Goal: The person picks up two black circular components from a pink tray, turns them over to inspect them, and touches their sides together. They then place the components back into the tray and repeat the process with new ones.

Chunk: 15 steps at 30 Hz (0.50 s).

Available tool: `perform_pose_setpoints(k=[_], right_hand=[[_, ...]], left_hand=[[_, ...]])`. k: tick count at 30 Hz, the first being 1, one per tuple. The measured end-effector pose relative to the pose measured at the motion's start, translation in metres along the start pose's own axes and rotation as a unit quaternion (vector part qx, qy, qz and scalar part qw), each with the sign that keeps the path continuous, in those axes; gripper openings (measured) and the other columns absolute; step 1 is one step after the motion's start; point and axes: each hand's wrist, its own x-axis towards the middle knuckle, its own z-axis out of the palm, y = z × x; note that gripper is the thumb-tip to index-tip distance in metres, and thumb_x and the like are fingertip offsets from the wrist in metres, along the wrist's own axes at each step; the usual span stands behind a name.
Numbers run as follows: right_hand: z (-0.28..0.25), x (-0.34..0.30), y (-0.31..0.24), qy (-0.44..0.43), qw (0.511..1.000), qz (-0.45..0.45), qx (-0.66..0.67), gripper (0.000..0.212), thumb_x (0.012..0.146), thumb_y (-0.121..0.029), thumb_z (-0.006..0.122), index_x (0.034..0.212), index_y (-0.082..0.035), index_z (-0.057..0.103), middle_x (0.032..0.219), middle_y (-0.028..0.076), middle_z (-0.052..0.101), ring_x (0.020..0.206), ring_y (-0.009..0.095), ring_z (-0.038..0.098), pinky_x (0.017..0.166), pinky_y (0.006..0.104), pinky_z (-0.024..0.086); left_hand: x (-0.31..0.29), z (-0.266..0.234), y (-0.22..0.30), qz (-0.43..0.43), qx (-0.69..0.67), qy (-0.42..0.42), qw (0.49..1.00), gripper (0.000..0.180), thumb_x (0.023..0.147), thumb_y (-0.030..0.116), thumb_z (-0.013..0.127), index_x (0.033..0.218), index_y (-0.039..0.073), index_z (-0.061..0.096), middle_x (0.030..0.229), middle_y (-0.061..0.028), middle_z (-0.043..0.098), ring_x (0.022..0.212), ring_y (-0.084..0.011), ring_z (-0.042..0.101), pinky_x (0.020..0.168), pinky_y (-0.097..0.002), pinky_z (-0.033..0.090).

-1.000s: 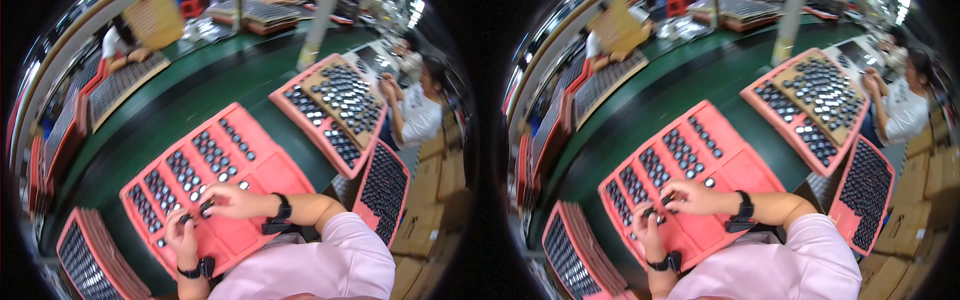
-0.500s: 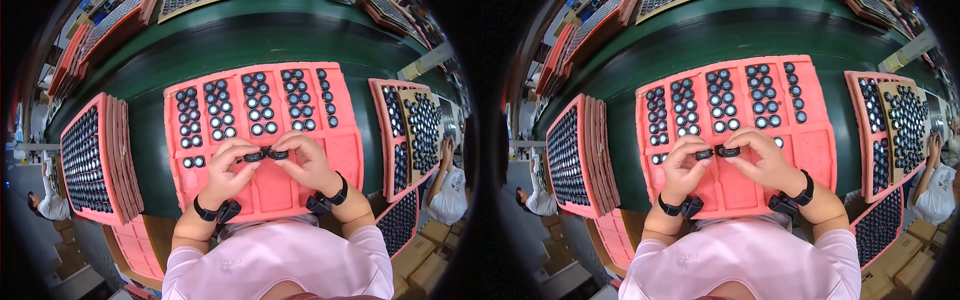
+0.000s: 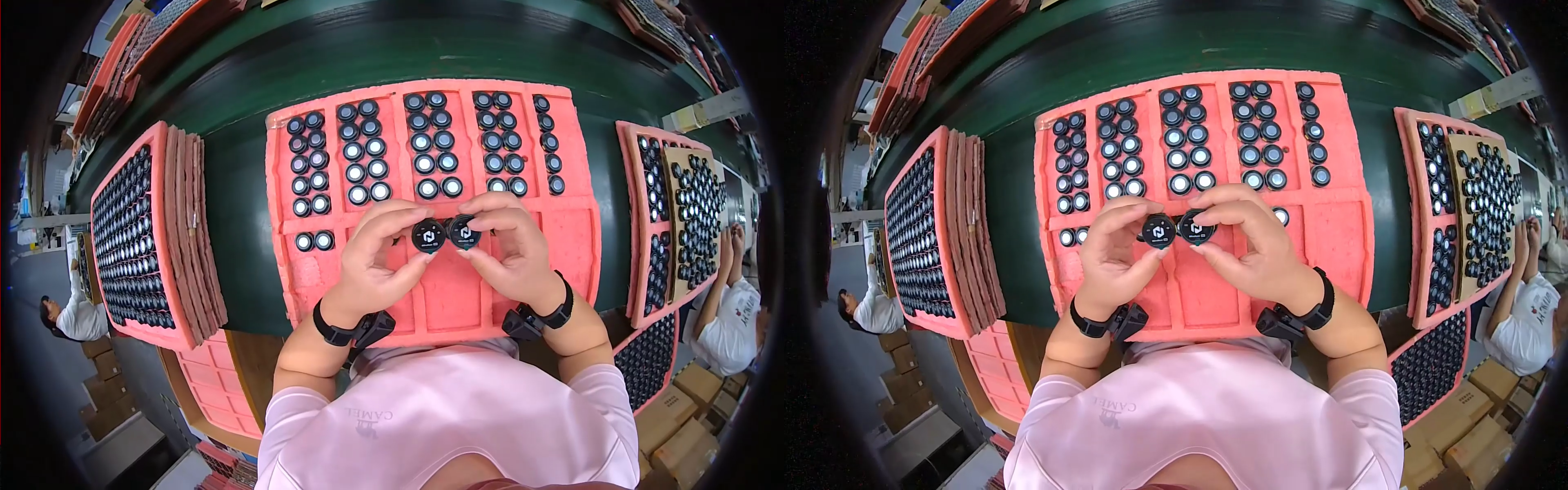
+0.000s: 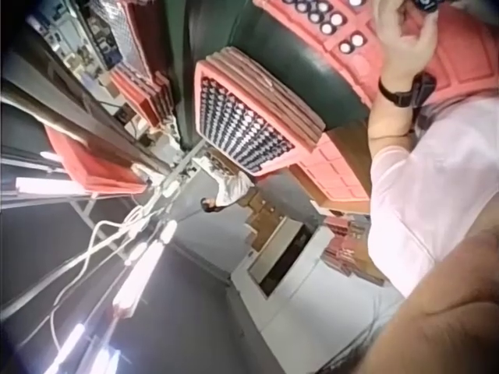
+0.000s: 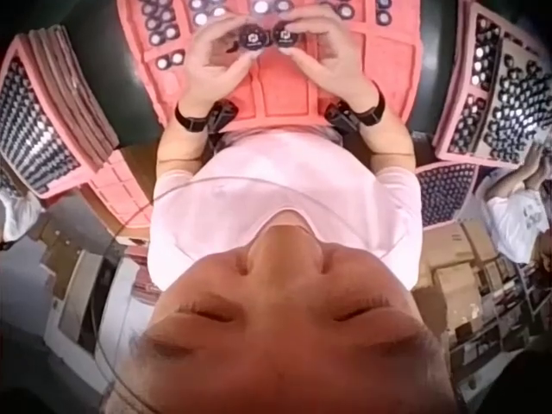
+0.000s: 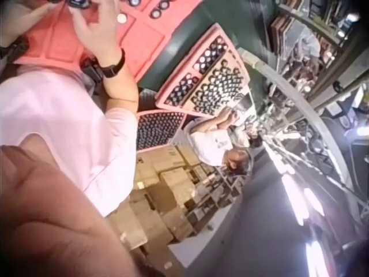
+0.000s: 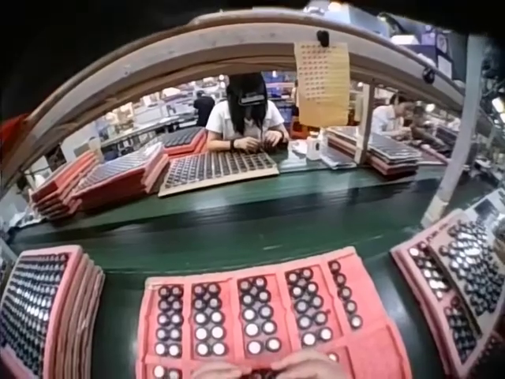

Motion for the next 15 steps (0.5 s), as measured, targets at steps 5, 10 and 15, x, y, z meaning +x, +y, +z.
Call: perform_pose_setpoints(k=[5, 10, 15], right_hand=[[0.0008, -0.001, -0.0004, 0.004, 1.0, -0.003, -0.01, 0.042, 0.076, 0.013, 0.067, 0.111, -0.003, 0.052, 0.119, 0.017, 0.051, 0.11, 0.025, 0.056, 0.094, 0.0368, 0.048], [0.0018, -0.0013, 0.0001, 0.009, 1.0, -0.002, -0.005, 0.043, 0.076, 0.013, 0.067, 0.112, -0.003, 0.051, 0.118, 0.016, 0.052, 0.109, 0.026, 0.056, 0.094, 0.0368, 0.048], [0.0019, -0.0012, -0.0007, 0.005, 1.0, -0.004, -0.008, 0.044, 0.075, 0.013, 0.066, 0.113, -0.003, 0.051, 0.118, 0.016, 0.052, 0.109, 0.026, 0.056, 0.094, 0.0369, 0.048]], left_hand=[[-0.0007, -0.0069, -0.0005, 0.01, 0.032, -0.05, 0.998, 0.054, 0.075, -0.011, 0.067, 0.125, 0.0, 0.051, 0.122, -0.0164, 0.054, 0.108, -0.0235, 0.058, 0.089, -0.0345, 0.051], [-0.0013, -0.0072, 0.0001, 0.005, 0.045, -0.068, 0.997, 0.056, 0.075, -0.013, 0.065, 0.126, 0.001, 0.048, 0.124, -0.0182, 0.052, 0.111, -0.025, 0.058, 0.093, -0.0374, 0.051], [-0.0015, -0.0067, 0.0, 0.001, 0.042, -0.065, 0.997, 0.055, 0.075, -0.013, 0.066, 0.126, 0.001, 0.048, 0.123, -0.0182, 0.052, 0.109, -0.0245, 0.058, 0.092, -0.0366, 0.051]])
